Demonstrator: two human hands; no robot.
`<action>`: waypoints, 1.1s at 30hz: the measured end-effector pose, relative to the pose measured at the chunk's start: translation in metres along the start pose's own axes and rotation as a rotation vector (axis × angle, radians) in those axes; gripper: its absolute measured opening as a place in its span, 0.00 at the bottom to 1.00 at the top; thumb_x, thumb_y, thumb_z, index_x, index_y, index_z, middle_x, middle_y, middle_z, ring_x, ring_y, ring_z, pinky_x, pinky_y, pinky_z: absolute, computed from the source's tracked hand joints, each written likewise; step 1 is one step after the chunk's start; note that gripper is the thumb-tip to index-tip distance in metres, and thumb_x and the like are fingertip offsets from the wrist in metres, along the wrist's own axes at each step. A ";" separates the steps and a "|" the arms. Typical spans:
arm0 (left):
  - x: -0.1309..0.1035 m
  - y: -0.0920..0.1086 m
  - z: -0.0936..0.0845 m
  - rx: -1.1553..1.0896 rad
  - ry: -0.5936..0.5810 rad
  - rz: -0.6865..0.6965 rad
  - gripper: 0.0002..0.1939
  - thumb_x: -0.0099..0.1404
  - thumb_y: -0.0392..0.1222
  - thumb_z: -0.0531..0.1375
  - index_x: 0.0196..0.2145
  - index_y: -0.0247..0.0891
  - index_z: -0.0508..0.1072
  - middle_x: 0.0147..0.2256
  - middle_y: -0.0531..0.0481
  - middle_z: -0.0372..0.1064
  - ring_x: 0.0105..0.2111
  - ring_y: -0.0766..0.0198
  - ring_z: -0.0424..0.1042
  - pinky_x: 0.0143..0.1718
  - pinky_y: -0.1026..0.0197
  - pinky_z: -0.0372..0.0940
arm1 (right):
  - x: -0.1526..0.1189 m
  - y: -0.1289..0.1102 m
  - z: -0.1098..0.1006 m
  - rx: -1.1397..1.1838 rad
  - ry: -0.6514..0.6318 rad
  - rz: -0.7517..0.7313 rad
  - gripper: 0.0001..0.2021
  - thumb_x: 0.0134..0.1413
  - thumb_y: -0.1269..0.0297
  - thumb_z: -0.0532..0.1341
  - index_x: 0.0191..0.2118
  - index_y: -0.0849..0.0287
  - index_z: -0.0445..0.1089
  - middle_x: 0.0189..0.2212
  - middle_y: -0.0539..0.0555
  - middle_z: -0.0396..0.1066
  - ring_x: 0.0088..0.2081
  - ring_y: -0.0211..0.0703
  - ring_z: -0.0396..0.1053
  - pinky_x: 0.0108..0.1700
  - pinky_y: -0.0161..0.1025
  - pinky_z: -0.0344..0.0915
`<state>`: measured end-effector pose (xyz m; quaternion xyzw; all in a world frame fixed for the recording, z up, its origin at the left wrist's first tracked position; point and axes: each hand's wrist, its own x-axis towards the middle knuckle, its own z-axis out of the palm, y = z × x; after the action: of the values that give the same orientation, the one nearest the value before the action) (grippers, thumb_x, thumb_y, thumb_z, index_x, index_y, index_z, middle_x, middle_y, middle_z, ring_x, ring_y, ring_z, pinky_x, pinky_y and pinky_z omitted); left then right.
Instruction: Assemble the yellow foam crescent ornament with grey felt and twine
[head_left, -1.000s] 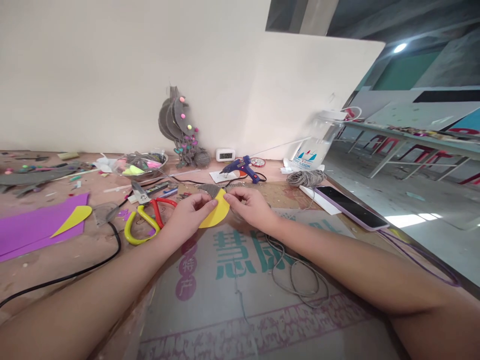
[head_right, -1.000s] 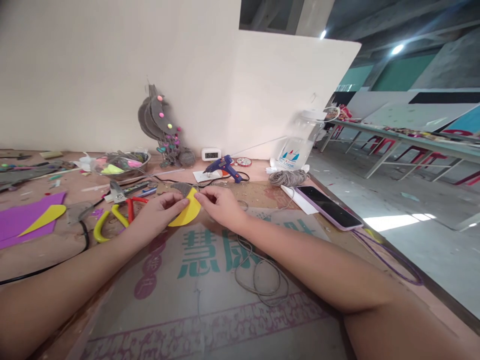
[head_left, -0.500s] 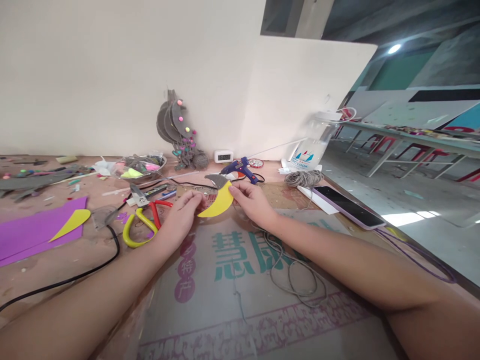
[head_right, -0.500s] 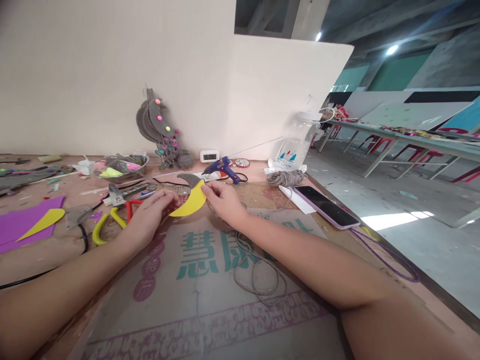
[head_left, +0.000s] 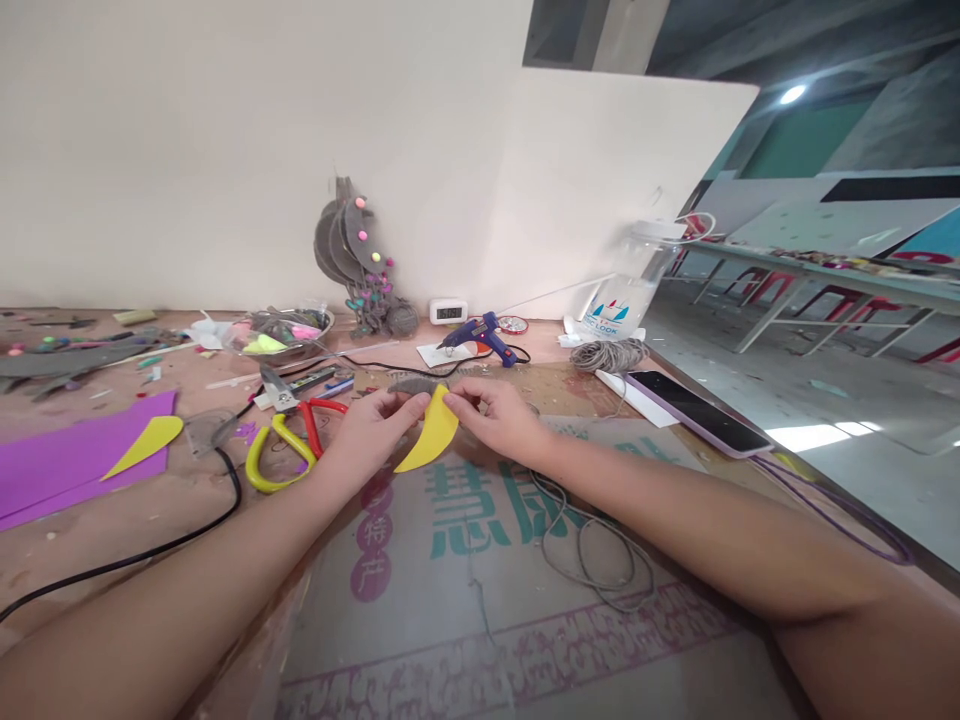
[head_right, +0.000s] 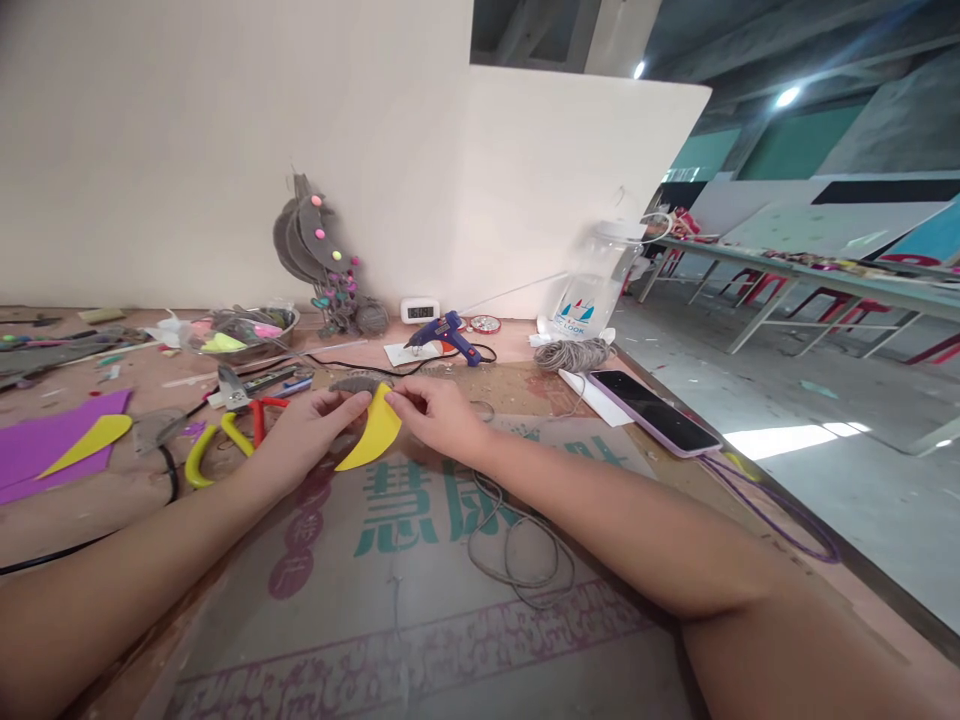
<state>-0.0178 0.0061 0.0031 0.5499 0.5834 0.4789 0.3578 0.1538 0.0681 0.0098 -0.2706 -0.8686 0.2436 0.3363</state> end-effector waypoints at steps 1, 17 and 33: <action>0.000 0.000 0.000 0.006 -0.005 -0.008 0.19 0.55 0.56 0.57 0.24 0.34 0.69 0.19 0.57 0.58 0.18 0.72 0.54 0.19 0.67 0.49 | 0.000 0.000 0.000 -0.013 -0.002 -0.009 0.13 0.58 0.61 0.51 0.27 0.62 0.65 0.23 0.50 0.63 0.27 0.35 0.58 0.29 0.31 0.53; 0.000 0.006 0.002 -0.063 -0.028 0.031 0.12 0.55 0.48 0.58 0.30 0.35 0.72 0.28 0.51 0.69 0.29 0.66 0.65 0.32 0.66 0.59 | 0.002 0.001 -0.001 0.022 0.069 0.071 0.14 0.57 0.60 0.51 0.25 0.62 0.63 0.20 0.47 0.58 0.24 0.33 0.54 0.26 0.31 0.51; 0.003 0.003 0.005 -0.222 0.015 0.037 0.17 0.55 0.54 0.58 0.27 0.35 0.70 0.25 0.52 0.67 0.25 0.68 0.63 0.29 0.65 0.58 | 0.002 0.003 -0.001 0.027 0.057 0.081 0.14 0.57 0.59 0.51 0.25 0.61 0.62 0.20 0.47 0.57 0.23 0.33 0.53 0.26 0.31 0.51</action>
<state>-0.0128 0.0095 0.0049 0.5141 0.5190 0.5512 0.4031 0.1540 0.0719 0.0090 -0.3076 -0.8436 0.2611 0.3543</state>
